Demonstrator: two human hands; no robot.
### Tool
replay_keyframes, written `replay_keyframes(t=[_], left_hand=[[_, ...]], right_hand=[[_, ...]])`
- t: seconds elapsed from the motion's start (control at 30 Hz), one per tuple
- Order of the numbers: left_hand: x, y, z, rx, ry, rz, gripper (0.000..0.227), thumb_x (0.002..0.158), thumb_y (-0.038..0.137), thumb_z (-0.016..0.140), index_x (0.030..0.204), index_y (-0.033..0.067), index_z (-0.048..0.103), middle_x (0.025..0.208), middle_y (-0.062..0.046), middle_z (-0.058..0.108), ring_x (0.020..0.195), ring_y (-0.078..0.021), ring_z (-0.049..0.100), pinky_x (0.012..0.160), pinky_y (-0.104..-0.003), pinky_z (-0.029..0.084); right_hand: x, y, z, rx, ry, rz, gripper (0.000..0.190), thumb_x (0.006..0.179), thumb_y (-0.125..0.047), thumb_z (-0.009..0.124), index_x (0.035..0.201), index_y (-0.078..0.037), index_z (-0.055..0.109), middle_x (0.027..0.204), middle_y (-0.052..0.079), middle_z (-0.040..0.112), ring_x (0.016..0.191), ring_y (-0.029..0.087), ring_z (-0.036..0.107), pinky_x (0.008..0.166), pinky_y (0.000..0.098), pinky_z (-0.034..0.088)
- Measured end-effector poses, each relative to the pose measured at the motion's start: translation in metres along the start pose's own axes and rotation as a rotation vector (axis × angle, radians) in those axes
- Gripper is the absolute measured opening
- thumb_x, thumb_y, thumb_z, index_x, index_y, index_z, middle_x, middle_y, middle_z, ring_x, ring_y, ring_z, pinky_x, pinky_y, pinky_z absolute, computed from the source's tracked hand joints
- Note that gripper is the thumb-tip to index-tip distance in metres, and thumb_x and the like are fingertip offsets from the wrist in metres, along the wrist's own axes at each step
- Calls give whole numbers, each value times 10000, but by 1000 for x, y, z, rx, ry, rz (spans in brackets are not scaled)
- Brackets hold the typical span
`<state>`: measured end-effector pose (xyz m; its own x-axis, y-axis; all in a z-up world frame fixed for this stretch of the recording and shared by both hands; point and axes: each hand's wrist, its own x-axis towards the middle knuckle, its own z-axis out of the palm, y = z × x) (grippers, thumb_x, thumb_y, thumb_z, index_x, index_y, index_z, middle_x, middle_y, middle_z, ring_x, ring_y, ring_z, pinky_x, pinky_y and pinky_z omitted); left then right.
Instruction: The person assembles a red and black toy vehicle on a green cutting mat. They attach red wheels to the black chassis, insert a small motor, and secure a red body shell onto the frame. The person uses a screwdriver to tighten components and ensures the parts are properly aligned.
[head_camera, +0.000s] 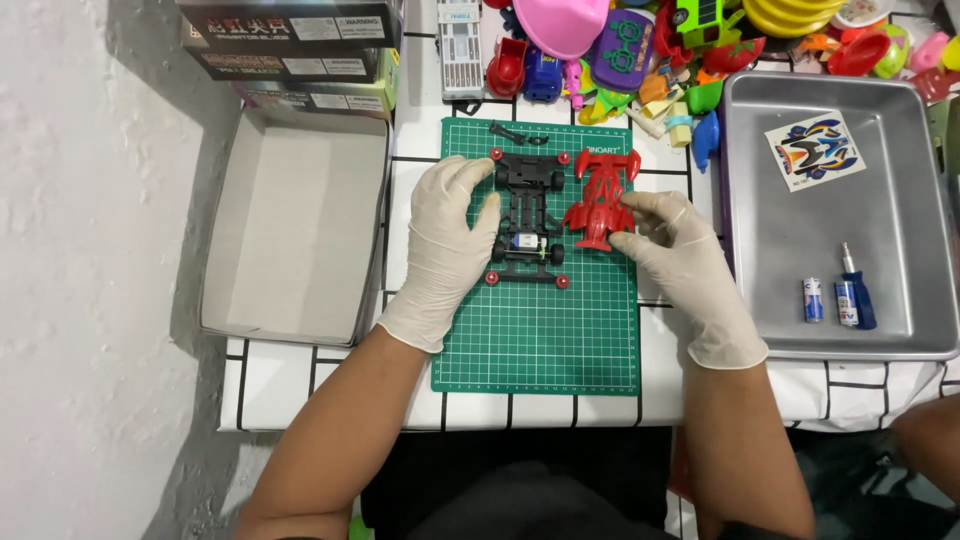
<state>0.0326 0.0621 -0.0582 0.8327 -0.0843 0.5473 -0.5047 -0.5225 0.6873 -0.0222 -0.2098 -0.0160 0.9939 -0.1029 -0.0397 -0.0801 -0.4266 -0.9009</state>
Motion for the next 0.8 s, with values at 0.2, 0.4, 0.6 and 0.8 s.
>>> replay_keyframes(t=[0.2, 0.4, 0.6, 0.8], left_hand=[[0, -10, 8, 49, 25, 20, 257, 937, 73, 726, 1190, 88, 678, 1097, -57, 662, 1164, -277, 602, 1084, -448, 439], [3, -6, 5, 70, 41, 17, 235, 940, 80, 709, 1173, 79, 680, 1061, -62, 650, 1146, -283, 589, 1070, -458, 432], [6, 0, 7, 116, 53, 43, 240, 932, 67, 705, 1169, 70, 672, 1056, -69, 647, 1132, -288, 586, 1051, -466, 440], [13, 13, 0, 193, 15, 9, 323, 886, 83, 598, 1197, 53, 680, 1077, -115, 692, 1078, -349, 587, 1002, -493, 447]], right_hand=[[-6, -11, 7, 32, -11, 32, 510, 802, -27, 847, 1289, -47, 694, 1085, 37, 553, 1020, 119, 531, 1035, 294, 472], [-7, -14, -1, -164, 29, -71, 374, 905, 28, 741, 1272, -35, 704, 1054, 79, 586, 995, 184, 545, 912, 340, 467], [24, -48, 19, -465, 61, -617, 305, 921, 17, 783, 1201, -95, 736, 1156, 117, 561, 1157, 335, 548, 1021, 457, 453], [90, -53, 58, -796, -34, -827, 228, 937, -79, 774, 1164, -66, 764, 1187, 165, 617, 1071, 384, 546, 856, 519, 446]])
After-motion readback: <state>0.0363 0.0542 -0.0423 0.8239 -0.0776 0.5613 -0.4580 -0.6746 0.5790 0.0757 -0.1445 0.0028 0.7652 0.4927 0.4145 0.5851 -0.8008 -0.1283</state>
